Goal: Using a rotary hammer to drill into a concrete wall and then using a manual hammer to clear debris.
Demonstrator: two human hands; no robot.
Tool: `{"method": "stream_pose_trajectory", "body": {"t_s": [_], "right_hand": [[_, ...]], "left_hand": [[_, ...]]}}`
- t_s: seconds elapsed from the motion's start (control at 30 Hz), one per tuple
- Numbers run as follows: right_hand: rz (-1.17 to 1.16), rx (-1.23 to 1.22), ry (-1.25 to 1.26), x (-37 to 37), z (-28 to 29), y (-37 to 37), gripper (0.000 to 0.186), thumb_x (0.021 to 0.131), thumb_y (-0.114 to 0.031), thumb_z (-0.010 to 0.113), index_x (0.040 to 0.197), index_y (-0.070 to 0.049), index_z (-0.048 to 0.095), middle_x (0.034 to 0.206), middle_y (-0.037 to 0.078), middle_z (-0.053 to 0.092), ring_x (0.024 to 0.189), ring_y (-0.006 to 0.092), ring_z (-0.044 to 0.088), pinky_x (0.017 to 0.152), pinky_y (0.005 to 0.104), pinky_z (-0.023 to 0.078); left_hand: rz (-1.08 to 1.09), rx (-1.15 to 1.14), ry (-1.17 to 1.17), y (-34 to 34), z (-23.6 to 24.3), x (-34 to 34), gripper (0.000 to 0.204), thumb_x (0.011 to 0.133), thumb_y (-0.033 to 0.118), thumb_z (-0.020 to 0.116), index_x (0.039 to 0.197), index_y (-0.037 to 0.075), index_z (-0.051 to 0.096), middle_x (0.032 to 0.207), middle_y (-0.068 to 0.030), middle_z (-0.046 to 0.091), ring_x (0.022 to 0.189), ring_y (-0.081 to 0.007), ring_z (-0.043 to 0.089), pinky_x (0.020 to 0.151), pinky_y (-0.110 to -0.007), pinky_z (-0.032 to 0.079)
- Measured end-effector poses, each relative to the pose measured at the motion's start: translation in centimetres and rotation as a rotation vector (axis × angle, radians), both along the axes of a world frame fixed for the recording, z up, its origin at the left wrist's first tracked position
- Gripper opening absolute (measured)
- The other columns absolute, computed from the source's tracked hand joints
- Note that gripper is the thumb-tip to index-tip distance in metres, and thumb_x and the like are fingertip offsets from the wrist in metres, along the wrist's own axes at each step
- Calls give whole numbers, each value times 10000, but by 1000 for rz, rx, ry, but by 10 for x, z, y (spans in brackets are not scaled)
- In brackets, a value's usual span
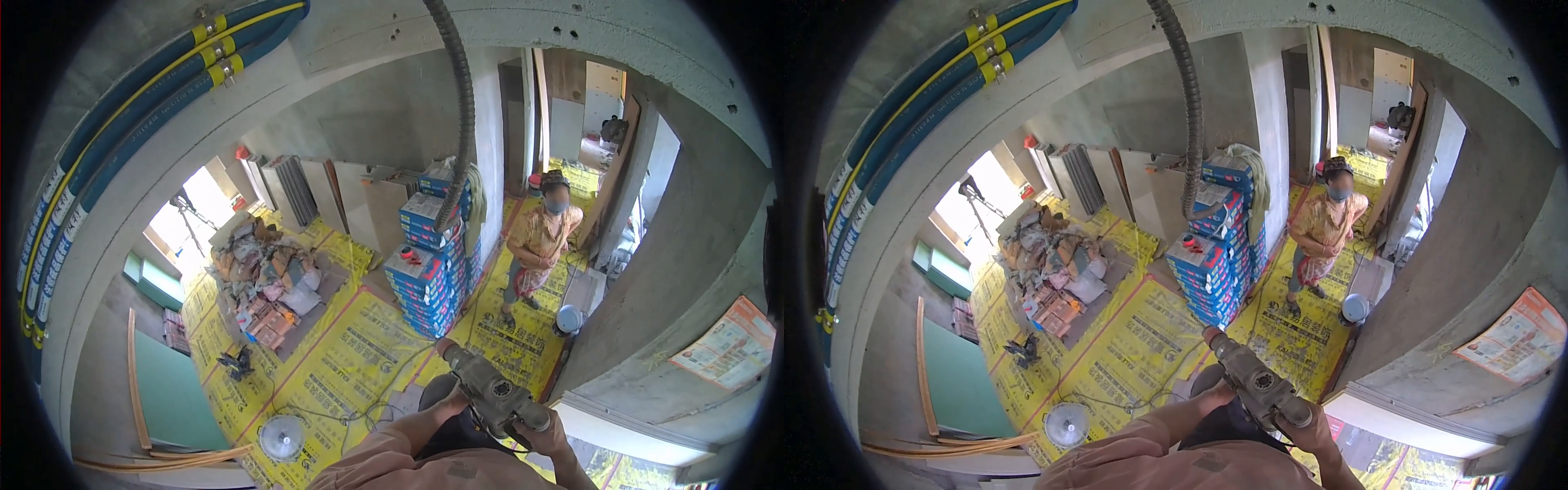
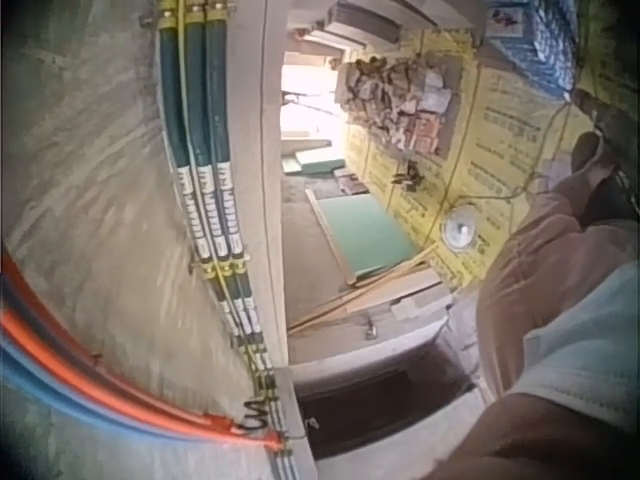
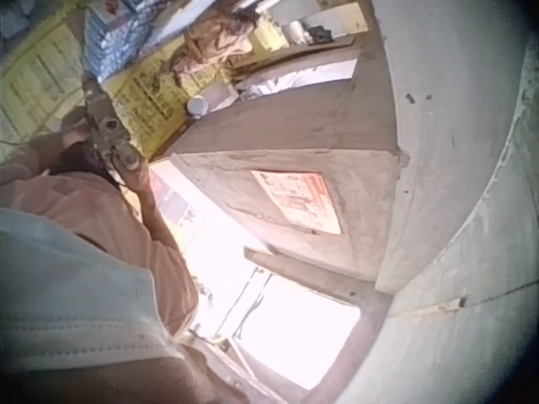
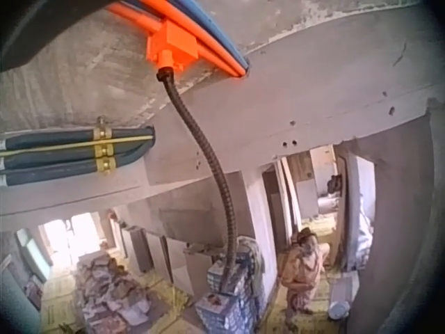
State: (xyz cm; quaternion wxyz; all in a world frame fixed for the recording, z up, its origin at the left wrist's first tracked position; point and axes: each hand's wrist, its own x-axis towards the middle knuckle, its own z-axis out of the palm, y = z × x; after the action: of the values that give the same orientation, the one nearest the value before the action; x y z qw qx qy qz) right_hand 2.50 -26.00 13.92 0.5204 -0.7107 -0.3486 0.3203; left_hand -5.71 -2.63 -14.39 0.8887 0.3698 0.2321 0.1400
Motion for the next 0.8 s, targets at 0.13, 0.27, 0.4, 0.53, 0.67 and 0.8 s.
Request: {"method": "stream_pose_trajectory", "body": {"t_s": [0.13,0.27,0.4,0.53,0.67,0.8], "right_hand": [[-13,20,-11,2,0,1,264,808,-155,769,991,16,684,903,110,738,840,164,698,761,336,551],[-25,30,-8,2,-9,-2,278,801,-162,775,1000,11,687,911,111,739,848,165,698,767,337,551],[-11,5,17,2,-12,-7,303,808,-183,782,1023,10,689,927,98,743,865,155,692,787,325,545],[1,26,30,1,-17,-5,304,814,-188,773,1023,16,688,907,99,740,860,142,688,781,325,544],[-76,163,224,30,-140,-44,554,807,-239,803,1252,-90,509,1078,151,662,949,249,672,790,398,573],[-103,196,483,0,-97,-11,686,780,-325,852,1333,-94,518,1217,168,618,1026,305,646,833,382,585]], "left_hand": [[-26,13,2,0,-1,-2,364,1000,254,601,1338,143,520,1296,-45,581,1209,-217,549,1015,-383,462],[-52,45,-8,5,0,-3,366,999,253,603,1338,144,519,1298,-45,579,1209,-217,549,1018,-384,461],[-79,105,-34,-1,-4,-13,368,998,252,605,1339,145,517,1300,-45,577,1210,-217,548,1020,-386,460],[-82,173,-62,4,-8,-23,370,997,251,607,1340,146,515,1303,-44,575,1211,-217,548,1022,-387,459],[-104,226,-82,5,-1,0,373,996,250,609,1341,148,514,1305,-44,573,1211,-217,547,1024,-388,458],[-66,254,-58,9,-3,-10,375,995,249,611,1342,149,512,1307,-44,571,1212,-217,547,1026,-390,457]]}}
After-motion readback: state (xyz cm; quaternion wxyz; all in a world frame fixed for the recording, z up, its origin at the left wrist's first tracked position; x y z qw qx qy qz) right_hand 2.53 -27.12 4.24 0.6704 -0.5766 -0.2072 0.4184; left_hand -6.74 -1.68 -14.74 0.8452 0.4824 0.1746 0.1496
